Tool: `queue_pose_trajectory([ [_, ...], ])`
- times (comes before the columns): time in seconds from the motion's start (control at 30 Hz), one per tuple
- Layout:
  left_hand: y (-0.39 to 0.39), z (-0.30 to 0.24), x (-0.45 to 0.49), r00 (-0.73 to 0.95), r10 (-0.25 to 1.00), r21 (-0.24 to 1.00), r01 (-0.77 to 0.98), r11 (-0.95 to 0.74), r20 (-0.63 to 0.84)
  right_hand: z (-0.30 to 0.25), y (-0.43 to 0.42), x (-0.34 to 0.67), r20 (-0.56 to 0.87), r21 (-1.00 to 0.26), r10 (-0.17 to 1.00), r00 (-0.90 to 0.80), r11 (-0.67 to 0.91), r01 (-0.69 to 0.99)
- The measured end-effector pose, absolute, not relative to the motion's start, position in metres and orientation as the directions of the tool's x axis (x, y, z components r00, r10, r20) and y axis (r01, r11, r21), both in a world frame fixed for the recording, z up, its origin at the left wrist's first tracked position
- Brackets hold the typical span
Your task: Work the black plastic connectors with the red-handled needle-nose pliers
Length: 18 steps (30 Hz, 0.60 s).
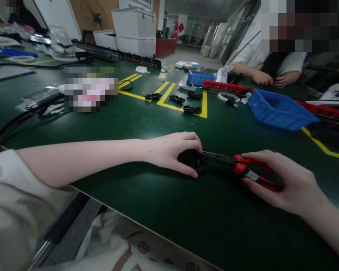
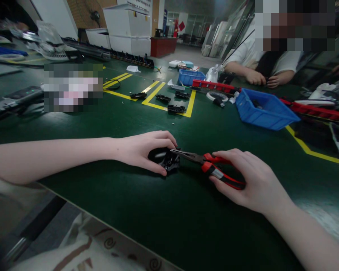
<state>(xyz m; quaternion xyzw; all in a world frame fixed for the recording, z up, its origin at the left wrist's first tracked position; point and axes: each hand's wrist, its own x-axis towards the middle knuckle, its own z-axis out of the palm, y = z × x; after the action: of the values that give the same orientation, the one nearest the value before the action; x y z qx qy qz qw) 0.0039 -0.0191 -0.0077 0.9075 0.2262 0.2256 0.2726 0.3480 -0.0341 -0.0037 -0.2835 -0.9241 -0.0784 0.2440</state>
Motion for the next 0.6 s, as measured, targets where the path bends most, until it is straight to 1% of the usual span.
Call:
queue_pose_trajectory([
  [0.17, -0.0181, -0.0082, 0.0048, 0.787, 0.543, 0.633, 0.267, -0.727, 0.292, -0.0009, -0.0364, 0.3424, 0.488, 0.02, 0.486, -0.726, 0.825, 0.565],
  [0.27, -0.0174, -0.0079, 0.0055, 0.774, 0.572, 0.663, 0.279, -0.695, 0.273, -0.003, -0.0357, 0.3439, 0.482, 0.014, 0.505, -0.715, 0.812, 0.583],
  [0.33, -0.0167, -0.0081, 0.0058, 0.763, 0.589, 0.678, 0.286, -0.677, 0.266, -0.0038, -0.0349, 0.3447, 0.479, 0.02, 0.496, -0.724, 0.819, 0.574],
  [0.47, -0.0154, -0.0094, 0.0056, 0.762, 0.587, 0.692, 0.266, -0.671, 0.276, -0.0006, -0.0343, 0.342, 0.485, 0.1, 0.428, -0.763, 0.839, 0.534],
  [0.6, -0.0147, -0.0097, 0.0055, 0.769, 0.577, 0.686, 0.264, -0.678, 0.275, 0.002, -0.0349, 0.3405, 0.486, 0.144, 0.409, -0.772, 0.835, 0.532],
])
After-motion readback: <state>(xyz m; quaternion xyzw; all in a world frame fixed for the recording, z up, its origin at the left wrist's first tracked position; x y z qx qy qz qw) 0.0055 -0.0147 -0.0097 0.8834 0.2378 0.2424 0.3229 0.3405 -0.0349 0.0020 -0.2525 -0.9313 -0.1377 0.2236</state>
